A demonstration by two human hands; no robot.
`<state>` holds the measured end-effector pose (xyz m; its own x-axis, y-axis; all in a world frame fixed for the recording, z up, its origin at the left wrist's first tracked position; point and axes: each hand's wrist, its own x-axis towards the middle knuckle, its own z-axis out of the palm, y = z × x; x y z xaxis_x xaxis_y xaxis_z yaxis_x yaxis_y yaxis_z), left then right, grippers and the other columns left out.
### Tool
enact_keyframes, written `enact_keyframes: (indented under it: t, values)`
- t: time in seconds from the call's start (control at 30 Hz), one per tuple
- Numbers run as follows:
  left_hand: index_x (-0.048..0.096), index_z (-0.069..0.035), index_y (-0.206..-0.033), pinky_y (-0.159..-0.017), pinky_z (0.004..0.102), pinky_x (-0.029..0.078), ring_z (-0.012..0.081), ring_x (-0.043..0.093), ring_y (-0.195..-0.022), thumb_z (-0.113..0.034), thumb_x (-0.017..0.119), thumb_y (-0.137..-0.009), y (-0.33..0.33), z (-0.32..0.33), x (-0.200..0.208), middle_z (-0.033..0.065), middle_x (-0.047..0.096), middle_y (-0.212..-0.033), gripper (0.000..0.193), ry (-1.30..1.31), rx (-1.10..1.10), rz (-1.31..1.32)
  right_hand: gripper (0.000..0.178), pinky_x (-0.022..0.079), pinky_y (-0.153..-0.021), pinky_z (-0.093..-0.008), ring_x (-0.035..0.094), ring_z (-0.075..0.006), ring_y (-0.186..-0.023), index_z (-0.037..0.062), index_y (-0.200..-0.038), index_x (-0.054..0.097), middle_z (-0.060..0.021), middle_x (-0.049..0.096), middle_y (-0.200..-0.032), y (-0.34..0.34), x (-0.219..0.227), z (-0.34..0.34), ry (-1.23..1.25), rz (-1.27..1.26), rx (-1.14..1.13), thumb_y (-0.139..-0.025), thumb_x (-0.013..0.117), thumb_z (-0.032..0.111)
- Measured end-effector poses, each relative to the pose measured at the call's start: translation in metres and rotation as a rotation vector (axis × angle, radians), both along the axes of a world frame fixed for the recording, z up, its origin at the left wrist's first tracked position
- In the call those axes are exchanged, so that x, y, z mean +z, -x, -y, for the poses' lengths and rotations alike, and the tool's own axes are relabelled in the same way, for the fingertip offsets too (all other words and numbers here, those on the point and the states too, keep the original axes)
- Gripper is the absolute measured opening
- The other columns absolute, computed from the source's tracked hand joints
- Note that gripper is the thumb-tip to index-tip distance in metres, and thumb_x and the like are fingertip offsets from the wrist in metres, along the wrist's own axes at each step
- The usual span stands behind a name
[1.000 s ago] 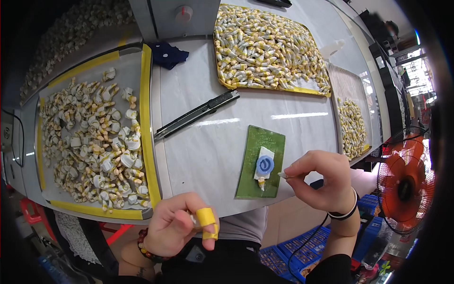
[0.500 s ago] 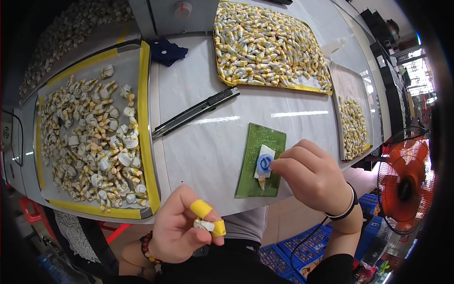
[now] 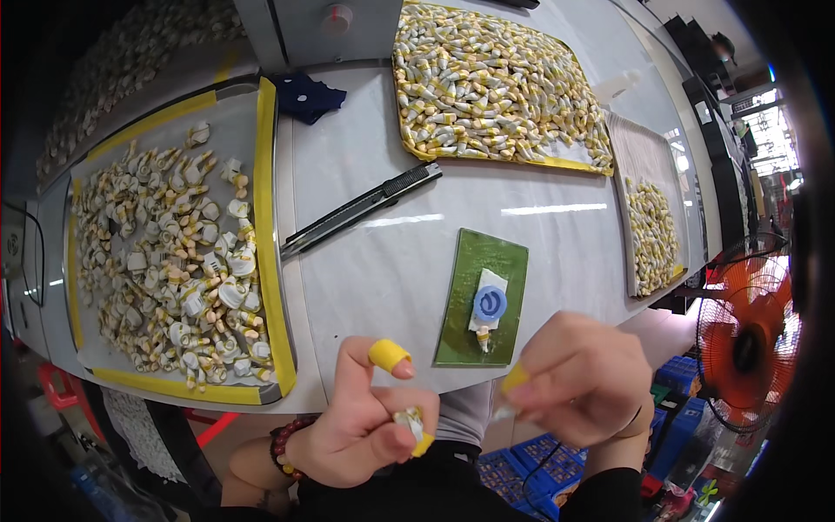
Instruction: The person repeatedly picks up small white and yellow plastic components from a tray, applies a substance from a tube to the interior of the white part, and inserts the yellow part to assemble them. The assembled units are then placed into a separate tray on the left.
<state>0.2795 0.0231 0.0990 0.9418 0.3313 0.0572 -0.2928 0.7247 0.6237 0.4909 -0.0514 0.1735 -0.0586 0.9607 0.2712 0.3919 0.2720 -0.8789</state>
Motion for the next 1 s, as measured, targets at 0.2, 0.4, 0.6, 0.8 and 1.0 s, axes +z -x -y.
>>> enact_keyframes:
  t: [0.2, 0.4, 0.6, 0.8, 1.0]
  values:
    - [0.013, -0.011, -0.115, -0.065, 0.0230, 0.039, 0.0116, 0.049, -0.068, -0.004, 0.052, -0.091, -0.005, -0.008, 0.007, 0.0118, 0.053, -0.085, 0.047, -0.194, -0.210, -0.050, 0.011, 0.050, -0.074, -0.0363, 0.063, -0.0304, -0.084, -0.0031, -0.096, 0.052, -0.0269, 0.060, -0.105, 0.015, -0.010, 0.007, 0.299, -0.495, 0.228, -0.087, 0.056, 0.002]
    - [0.017, -0.008, -0.115, -0.079, 0.0253, 0.043, 0.0113, 0.056, -0.086, 0.000, 0.058, -0.087, -0.007, -0.003, 0.006, 0.0105, 0.058, -0.095, 0.051, -0.184, -0.127, -0.098, 0.013, 0.051, -0.075, -0.0364, 0.063, -0.0298, -0.085, -0.0047, -0.097, 0.050, -0.0287, 0.059, -0.104, 0.015, -0.015, 0.012, 0.301, -0.546, 0.232, -0.088, 0.055, 0.001]
    - [0.040, -0.001, -0.107, -0.086, 0.0272, 0.047, 0.0136, 0.058, -0.098, 0.000, 0.063, -0.084, -0.010, 0.009, 0.005, 0.0107, 0.061, -0.103, 0.033, 0.006, 0.068, -0.146, 0.014, 0.050, -0.069, -0.0345, 0.062, -0.0284, -0.078, -0.0034, -0.097, 0.052, -0.0232, 0.061, -0.097, 0.020, -0.021, 0.021, 0.179, -0.449, 0.128, -0.084, 0.057, 0.001]
    - [0.052, 0.002, -0.103, -0.076, 0.0247, 0.050, 0.0139, 0.062, -0.088, -0.018, 0.072, -0.077, -0.014, 0.008, 0.021, 0.0113, 0.063, -0.095, 0.039, 0.098, 0.144, -0.323, 0.024, 0.048, -0.058, -0.0280, 0.060, -0.0206, -0.067, -0.0013, -0.091, 0.064, -0.0102, 0.064, -0.083, 0.015, -0.014, 0.005, -0.073, -0.208, -0.029, -0.070, 0.073, -0.005]
    - [0.052, 0.004, -0.098, -0.059, 0.0215, 0.051, 0.0185, 0.066, -0.072, -0.043, 0.070, -0.075, -0.015, -0.007, 0.022, 0.0131, 0.065, -0.077, 0.056, 0.322, -0.192, -0.371, 0.025, 0.048, -0.056, -0.0261, 0.058, -0.0186, -0.063, -0.0024, -0.090, 0.066, -0.0092, 0.061, -0.080, 0.006, -0.010, 0.000, -0.230, 0.077, -0.042, -0.066, 0.071, -0.004]
